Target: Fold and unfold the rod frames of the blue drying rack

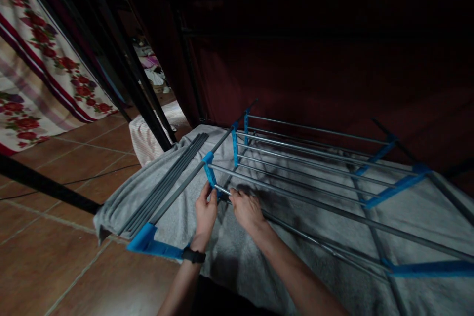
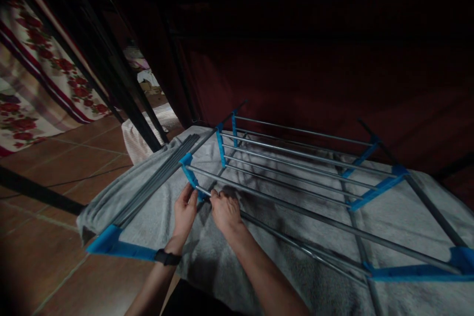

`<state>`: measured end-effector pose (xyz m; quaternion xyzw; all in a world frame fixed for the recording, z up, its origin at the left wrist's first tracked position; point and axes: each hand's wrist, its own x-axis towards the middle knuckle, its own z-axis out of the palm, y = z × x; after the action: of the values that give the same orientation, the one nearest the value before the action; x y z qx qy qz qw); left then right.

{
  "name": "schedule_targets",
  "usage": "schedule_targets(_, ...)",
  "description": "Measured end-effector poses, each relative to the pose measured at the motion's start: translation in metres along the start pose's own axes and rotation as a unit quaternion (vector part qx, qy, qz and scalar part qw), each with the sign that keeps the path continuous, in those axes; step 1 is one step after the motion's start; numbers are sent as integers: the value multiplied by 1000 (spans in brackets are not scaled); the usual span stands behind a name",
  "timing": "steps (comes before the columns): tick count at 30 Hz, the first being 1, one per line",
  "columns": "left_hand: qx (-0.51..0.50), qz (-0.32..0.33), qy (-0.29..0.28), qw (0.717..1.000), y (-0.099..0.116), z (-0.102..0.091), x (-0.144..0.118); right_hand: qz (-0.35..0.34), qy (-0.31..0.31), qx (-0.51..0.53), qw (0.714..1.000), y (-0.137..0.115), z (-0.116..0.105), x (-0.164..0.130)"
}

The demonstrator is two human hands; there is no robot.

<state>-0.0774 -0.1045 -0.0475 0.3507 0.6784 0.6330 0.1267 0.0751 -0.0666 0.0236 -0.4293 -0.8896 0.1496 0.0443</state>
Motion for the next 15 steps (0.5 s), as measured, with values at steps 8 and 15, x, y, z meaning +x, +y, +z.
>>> schedule_targets(8, -6, -30, 37, 999, -6, -18, 6, -31, -31, 5, 999, -13, 32, -31)
schedule_targets(15, 49, -42, 34, 997, -8, -14, 6, -26, -79, -2, 997, -9, 62, -38)
